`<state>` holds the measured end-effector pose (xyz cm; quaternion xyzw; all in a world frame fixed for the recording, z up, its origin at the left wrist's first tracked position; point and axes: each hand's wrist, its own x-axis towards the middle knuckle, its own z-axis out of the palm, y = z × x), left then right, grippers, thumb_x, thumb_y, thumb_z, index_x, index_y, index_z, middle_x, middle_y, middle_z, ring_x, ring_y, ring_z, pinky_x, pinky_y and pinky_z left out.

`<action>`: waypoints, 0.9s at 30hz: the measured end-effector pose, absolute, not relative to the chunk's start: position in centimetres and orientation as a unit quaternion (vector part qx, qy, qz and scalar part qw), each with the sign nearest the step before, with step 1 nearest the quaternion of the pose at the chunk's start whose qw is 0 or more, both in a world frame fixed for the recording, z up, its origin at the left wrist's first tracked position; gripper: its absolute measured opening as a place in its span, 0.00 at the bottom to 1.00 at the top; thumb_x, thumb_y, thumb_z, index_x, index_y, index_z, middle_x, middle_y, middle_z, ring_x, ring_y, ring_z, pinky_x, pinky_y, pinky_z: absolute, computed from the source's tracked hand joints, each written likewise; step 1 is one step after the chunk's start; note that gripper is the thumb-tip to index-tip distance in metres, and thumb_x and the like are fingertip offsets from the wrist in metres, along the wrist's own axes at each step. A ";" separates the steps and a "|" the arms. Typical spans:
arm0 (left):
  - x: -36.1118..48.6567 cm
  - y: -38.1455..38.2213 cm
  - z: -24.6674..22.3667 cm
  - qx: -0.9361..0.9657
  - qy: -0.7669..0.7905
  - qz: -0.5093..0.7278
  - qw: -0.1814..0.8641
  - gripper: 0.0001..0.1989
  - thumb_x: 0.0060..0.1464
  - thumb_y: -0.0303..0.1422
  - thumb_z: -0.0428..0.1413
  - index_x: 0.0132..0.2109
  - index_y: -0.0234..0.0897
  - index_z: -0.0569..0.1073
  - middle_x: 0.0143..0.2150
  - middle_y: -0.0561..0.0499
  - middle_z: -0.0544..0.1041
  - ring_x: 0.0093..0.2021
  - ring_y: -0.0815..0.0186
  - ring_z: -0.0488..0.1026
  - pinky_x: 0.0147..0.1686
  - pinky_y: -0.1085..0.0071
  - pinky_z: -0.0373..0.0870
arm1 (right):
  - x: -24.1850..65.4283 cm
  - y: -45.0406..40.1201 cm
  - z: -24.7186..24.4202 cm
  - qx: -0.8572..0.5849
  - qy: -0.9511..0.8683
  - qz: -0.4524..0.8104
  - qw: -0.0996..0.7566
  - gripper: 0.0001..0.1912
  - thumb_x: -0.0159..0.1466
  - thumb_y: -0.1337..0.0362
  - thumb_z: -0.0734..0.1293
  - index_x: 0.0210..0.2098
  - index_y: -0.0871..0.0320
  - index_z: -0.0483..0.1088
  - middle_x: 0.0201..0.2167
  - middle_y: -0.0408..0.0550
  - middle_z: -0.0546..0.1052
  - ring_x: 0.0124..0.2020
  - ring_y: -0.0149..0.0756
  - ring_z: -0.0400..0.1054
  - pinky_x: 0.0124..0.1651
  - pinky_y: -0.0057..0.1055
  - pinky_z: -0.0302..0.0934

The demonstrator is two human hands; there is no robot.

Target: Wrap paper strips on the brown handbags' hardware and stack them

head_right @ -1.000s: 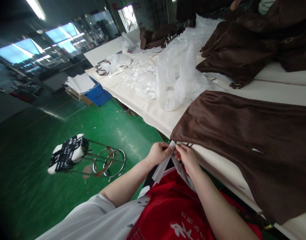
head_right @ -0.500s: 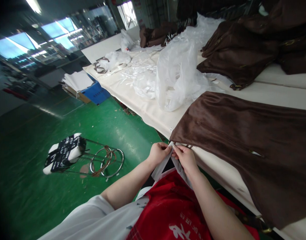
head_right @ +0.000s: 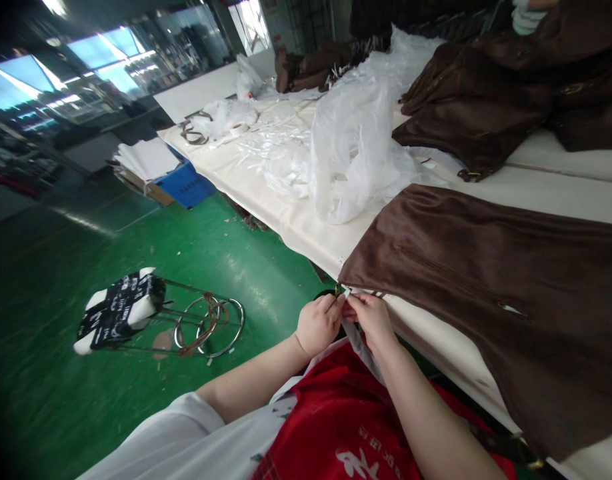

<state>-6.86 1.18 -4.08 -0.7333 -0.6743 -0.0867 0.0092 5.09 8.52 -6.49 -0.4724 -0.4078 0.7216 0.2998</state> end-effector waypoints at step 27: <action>-8.8 4.1 -1.5 -0.556 -0.661 -0.236 -0.445 0.10 0.58 0.27 0.45 0.31 0.34 0.70 0.22 0.55 0.69 0.24 0.71 0.64 0.28 0.75 0.62 | 5.3 8.0 -6.0 -0.459 -0.466 0.693 0.304 0.17 0.49 0.50 0.72 0.29 0.59 0.76 0.22 0.45 0.76 0.24 0.33 0.67 0.28 0.29 0.59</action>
